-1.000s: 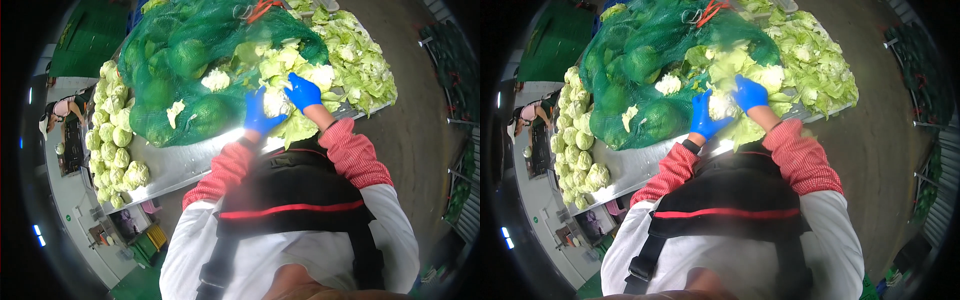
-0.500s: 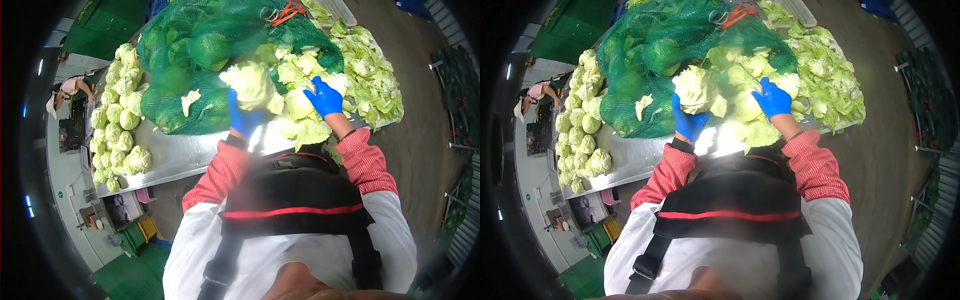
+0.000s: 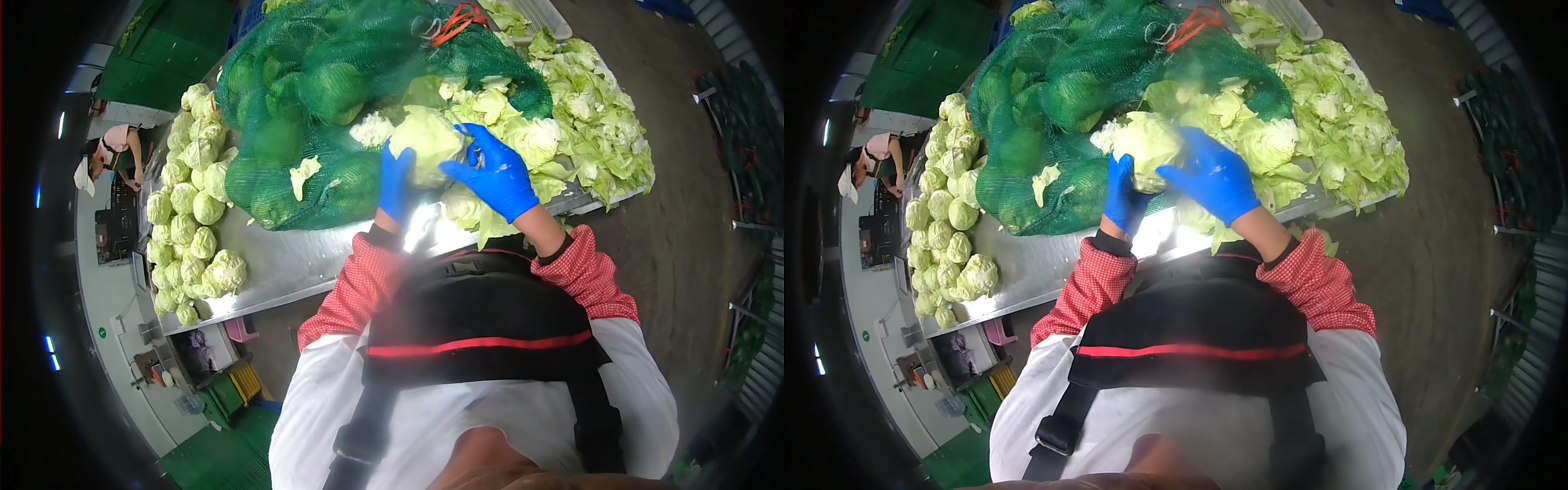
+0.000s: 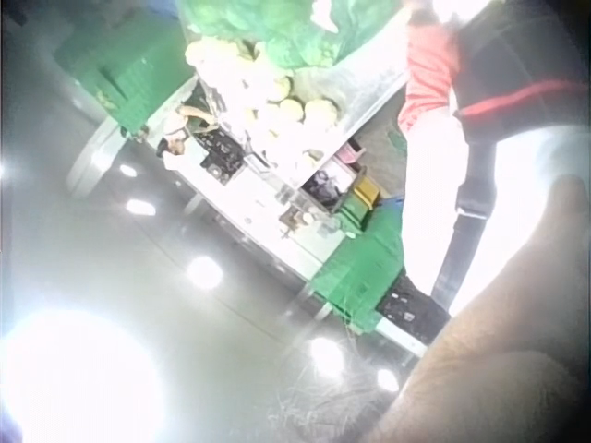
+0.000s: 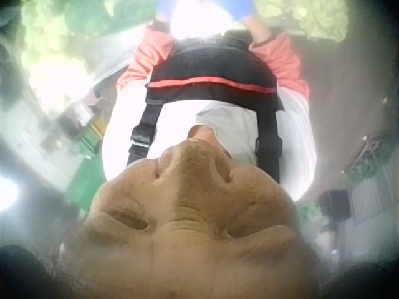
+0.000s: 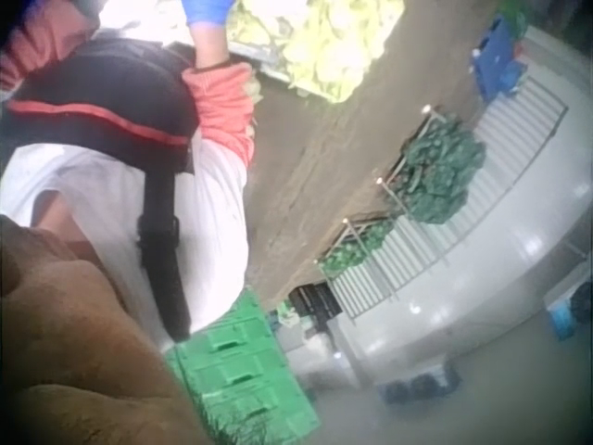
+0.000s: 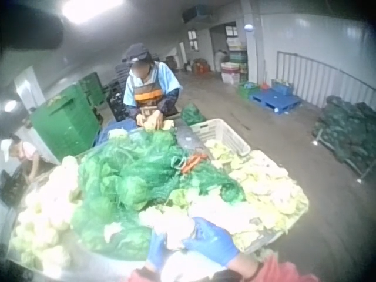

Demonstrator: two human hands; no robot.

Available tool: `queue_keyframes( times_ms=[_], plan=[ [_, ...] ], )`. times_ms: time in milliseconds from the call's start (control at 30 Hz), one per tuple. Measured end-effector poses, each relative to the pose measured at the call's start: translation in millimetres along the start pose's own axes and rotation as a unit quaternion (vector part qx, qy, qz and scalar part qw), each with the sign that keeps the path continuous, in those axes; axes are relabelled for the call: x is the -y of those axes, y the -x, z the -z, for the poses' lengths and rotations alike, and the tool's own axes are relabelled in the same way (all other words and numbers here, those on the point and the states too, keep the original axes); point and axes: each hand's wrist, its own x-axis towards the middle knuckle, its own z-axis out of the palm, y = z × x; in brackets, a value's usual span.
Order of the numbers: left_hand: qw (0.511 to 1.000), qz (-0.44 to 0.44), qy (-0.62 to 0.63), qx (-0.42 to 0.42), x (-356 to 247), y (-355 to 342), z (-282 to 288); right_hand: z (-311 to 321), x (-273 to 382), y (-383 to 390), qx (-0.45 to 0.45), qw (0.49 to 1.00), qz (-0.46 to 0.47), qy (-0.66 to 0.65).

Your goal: The person takes cabbages from a mesh bag, trims and peels the outer leaves using a small knife and by hand, and places the cleaned cabbages on the table.

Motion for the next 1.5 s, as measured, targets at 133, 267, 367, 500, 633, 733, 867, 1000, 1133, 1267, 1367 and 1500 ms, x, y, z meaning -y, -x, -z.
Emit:
queue_keyframes(
  times_ms=[133,267,367,500,633,733,867,1000,1133,1267,1367,1500],
  plan=[
    [0.995,0.061,0.081,-0.002,6.7,-0.6,-5.4,4.5,-21.1,-5.3,0.023,0.968,-0.067,-0.242],
    [0.958,0.168,0.229,-0.035,-8.3,2.1,-15.5,27.1,-16.9,0.1,0.126,0.877,-0.186,-0.426],
    [0.958,0.155,0.239,-0.020,-16.8,0.5,-20.1,45.9,-42.4,-8.3,0.027,0.870,-0.195,-0.451],
    [0.973,0.149,0.177,-0.021,-3.3,-5.5,-9.6,33.4,-36.8,-16.0,0.008,0.991,-0.062,-0.117],
    [0.994,0.079,0.026,-0.064,3.4,-10.8,-26.2,25.2,0.7,-19.5,0.027,0.996,0.061,0.066],
    [0.991,0.082,-0.014,-0.101,-1.0,-11.3,-32.6,23.4,-27.1,-21.7,0.053,0.988,0.057,-0.133],
    [0.965,0.163,0.191,-0.075,-11.8,-13.6,-41.8,27.2,-73.3,-18.6,-0.010,0.980,-0.058,-0.190],
    [0.964,0.126,0.226,-0.055,-8.6,-13.3,-52.8,40.7,-29.7,-18.0,-0.010,0.999,-0.046,-0.002],
    [0.952,0.114,0.278,-0.062,-0.6,-14.9,-67.1,43.6,-32.6,-22.0,0.087,0.991,-0.080,-0.061],
    [0.948,0.150,0.272,-0.069,2.3,-12.6,-76.9,44.2,-58.4,-16.2,0.098,0.982,-0.060,-0.150],
    [0.960,0.111,0.235,-0.106,9.6,-13.6,-76.9,45.2,-71.4,-14.5,0.052,0.972,-0.046,-0.223],
    [0.977,0.036,0.139,-0.157,12.4,-17.0,-67.1,41.8,-97.8,-30.1,0.012,0.952,-0.227,-0.205]
  ],
)
